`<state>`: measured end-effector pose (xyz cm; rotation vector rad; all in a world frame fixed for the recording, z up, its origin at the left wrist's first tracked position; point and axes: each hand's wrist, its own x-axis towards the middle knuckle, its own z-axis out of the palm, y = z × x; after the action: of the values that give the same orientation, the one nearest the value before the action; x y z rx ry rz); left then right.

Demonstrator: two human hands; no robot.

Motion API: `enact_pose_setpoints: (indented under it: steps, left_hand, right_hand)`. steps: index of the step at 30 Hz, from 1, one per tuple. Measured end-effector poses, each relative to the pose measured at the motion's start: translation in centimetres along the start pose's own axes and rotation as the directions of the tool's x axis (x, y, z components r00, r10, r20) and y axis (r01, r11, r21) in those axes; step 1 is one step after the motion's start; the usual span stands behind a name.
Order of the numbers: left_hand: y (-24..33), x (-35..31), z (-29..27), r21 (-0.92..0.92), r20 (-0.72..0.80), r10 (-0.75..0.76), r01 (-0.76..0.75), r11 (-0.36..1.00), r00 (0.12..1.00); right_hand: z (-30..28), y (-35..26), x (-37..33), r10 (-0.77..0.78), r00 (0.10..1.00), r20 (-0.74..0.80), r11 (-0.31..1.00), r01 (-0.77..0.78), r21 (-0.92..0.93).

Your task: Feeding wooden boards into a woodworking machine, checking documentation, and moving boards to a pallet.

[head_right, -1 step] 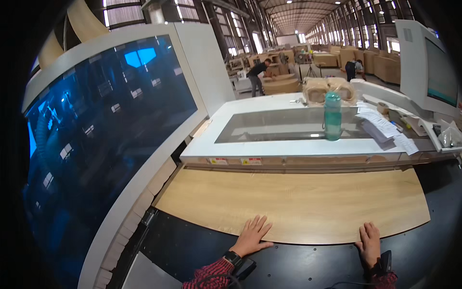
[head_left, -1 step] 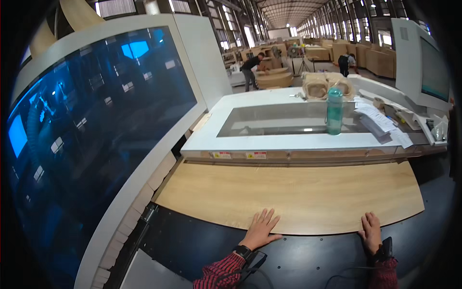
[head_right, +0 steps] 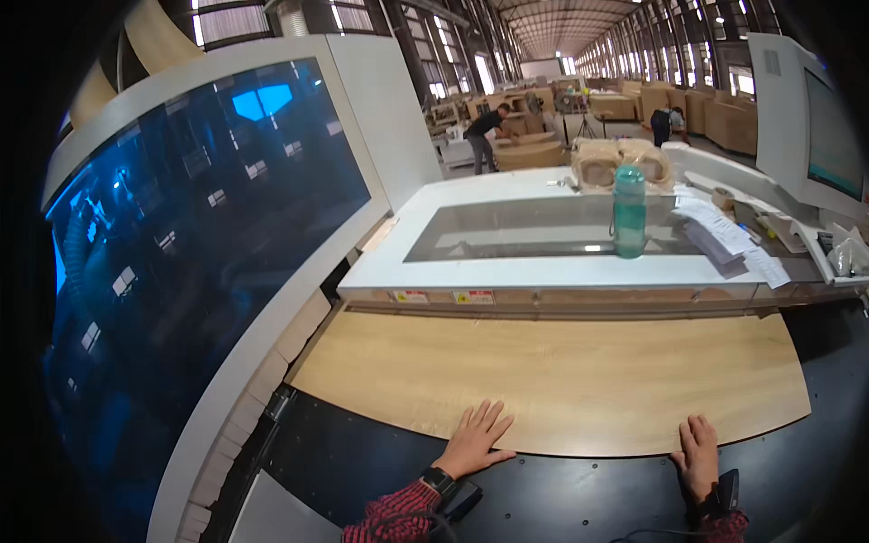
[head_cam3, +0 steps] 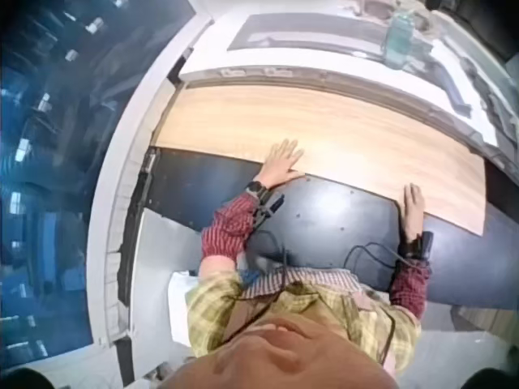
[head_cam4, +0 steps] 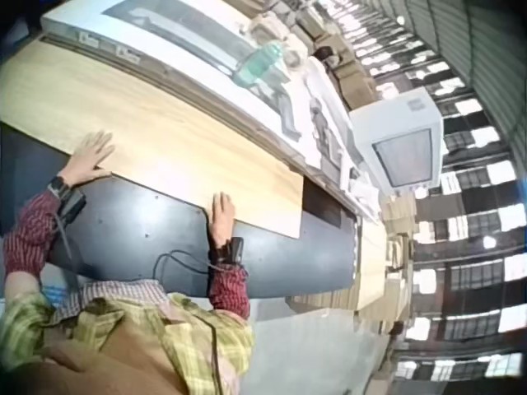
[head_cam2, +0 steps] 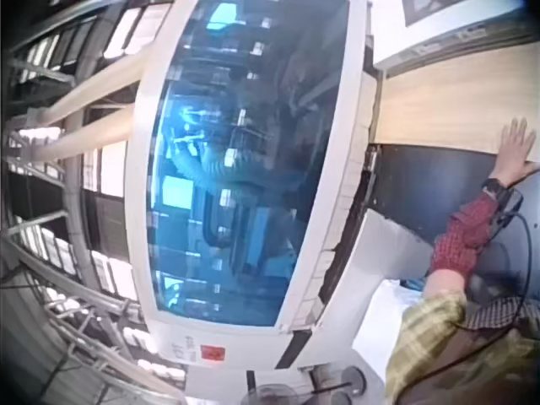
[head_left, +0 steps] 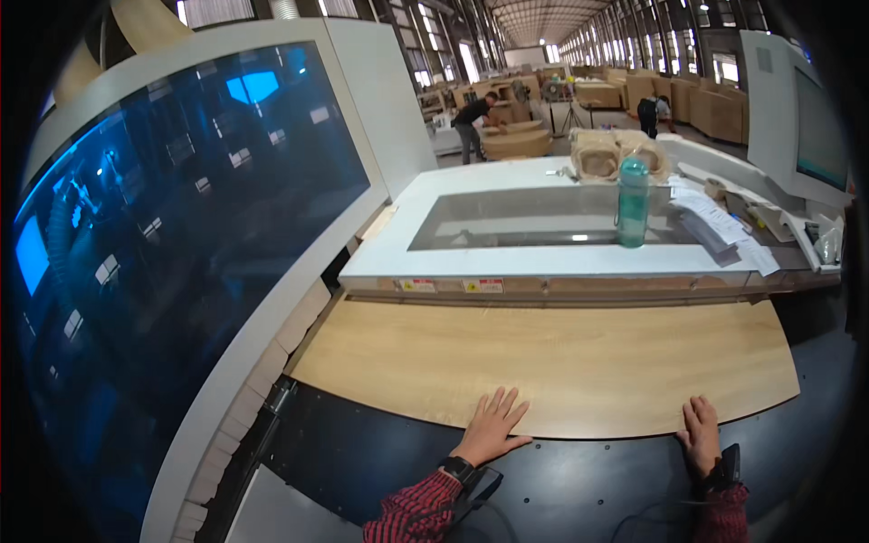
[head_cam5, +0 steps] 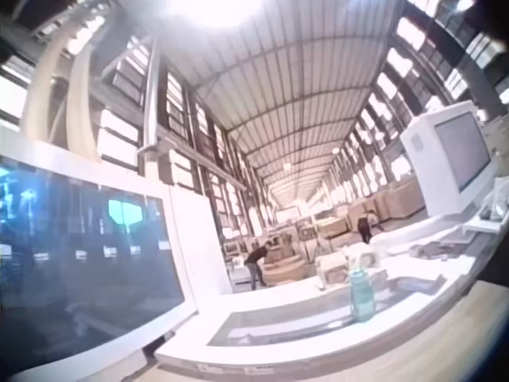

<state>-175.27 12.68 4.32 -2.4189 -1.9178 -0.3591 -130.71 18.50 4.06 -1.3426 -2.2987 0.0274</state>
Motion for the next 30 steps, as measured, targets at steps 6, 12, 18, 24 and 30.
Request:
enact_pose_setpoints:
  steps: [6,12,18,24,30]
  left_hand:
    - [0.4,-0.4,-0.5,-0.042,-0.137,0.031,-0.037,0.998,0.99]
    - [1.6,-1.9,-0.3,-0.1,-0.09,-0.166,0.157,0.983,0.982]
    - [1.3,-1.8,0.1,-0.134,-0.112,-0.157,0.142,0.981,0.981]
    - [1.2,-1.9,0.3,-0.171,-0.089,-0.172,0.155,0.973,0.981]
    - [1.0,-1.9,0.3,-0.189,-0.094,-0.176,0.156,0.97,0.98]
  right_hand:
    - [-1.1,-1.2,0.8,0.046,0.998,0.035,0.995,-0.042,-0.09]
    - [-1.2,-0.9,0.8,0.077,0.996,0.034,0.984,-0.07,-0.166]
    - [-0.9,-0.9,0.5,0.134,0.99,-0.041,0.98,-0.139,-0.146]
    - [-0.8,-0.8,0.3,0.149,0.986,-0.071,0.977,-0.158,-0.145]
    - [-0.8,-0.7,0.3,0.146,0.986,-0.077,0.978,-0.156,-0.136]
